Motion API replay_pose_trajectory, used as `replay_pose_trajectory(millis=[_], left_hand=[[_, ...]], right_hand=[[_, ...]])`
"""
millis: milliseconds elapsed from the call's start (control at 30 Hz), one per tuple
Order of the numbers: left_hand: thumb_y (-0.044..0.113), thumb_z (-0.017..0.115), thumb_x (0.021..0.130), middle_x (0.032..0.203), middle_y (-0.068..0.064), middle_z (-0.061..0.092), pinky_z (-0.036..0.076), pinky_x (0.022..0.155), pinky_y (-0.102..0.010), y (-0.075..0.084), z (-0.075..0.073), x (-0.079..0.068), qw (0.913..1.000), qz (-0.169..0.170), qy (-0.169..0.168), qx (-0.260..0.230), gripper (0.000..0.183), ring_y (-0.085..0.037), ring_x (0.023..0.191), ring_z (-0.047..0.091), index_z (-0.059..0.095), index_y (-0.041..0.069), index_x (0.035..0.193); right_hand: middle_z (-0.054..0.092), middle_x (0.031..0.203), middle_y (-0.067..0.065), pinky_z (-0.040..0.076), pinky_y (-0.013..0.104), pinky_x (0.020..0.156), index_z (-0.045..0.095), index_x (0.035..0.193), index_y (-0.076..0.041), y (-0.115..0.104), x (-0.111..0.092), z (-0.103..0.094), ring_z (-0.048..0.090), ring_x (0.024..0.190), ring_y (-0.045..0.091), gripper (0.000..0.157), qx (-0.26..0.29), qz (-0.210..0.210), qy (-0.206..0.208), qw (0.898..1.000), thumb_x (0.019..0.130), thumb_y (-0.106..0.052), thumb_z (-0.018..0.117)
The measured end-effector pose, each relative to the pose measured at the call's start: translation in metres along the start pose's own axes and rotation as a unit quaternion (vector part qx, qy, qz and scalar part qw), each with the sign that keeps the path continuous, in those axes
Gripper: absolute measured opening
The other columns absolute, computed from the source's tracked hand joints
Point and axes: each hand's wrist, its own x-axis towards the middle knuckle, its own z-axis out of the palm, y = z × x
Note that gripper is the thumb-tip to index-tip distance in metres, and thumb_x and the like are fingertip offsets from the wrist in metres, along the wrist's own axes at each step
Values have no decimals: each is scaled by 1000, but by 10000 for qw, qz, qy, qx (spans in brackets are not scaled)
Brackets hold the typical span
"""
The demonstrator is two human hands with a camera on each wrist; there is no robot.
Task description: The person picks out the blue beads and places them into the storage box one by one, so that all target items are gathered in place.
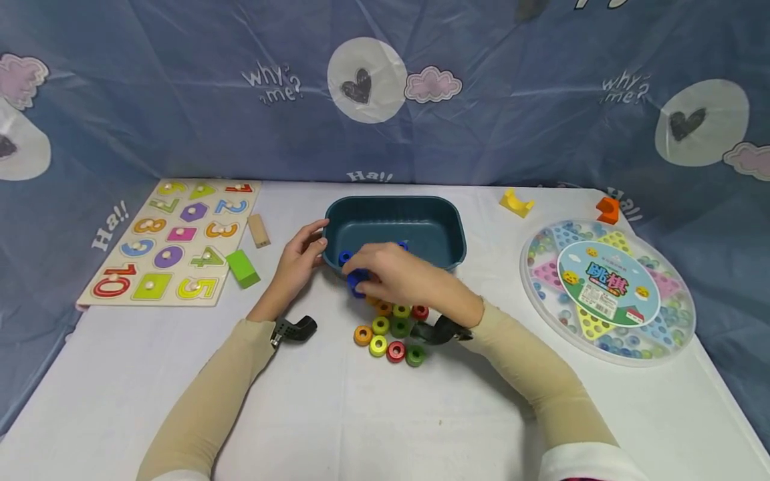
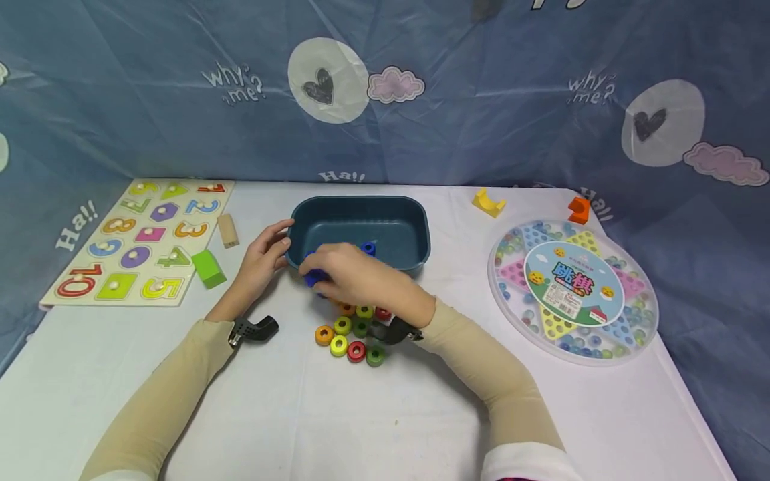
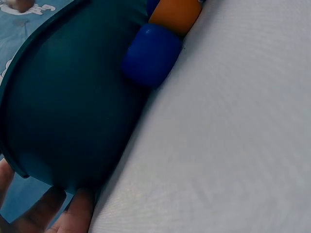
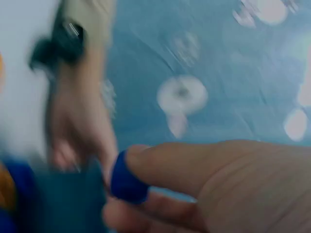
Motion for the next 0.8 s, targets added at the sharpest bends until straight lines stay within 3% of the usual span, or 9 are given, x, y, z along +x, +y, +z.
replay_pose_trajectory(millis=[167,333,633,800], left_hand=[[16,48,102,145,-19,45,56,80,-13,-19,-3,9,9999,-62,104,0,43,-26,119,52,45,13,145],[20,48,102,144,-17,46,56,81,-14,-25,-3,9,9998,-20,160,97,42,-28,120,52,46,16,144],[18,48,102,144,-16,46,56,80,-13,-22,-2,9,9998,-54,150,77,43,-25,118,52,46,15,145],[13,47,102,145,-22,44,55,79,-12,-3,0,2,9999,-87,86,57,44,-29,119,51,43,7,145]], right_hand=[[70,106,9,52,29,68,68,116,-5,37,-12,-32,59,74,16,29,-71,1112,119,9937,88,-11,70],[69,114,14,55,41,86,68,116,-2,74,-18,-33,64,100,27,29,-399,1958,-481,9787,88,-7,67],[68,111,15,54,41,89,69,112,-3,94,-16,-19,62,103,29,26,-386,2407,-709,9672,86,-6,70],[68,110,16,55,41,90,68,113,-3,98,-15,-15,63,103,29,29,-331,2454,-701,9663,84,-7,73]])
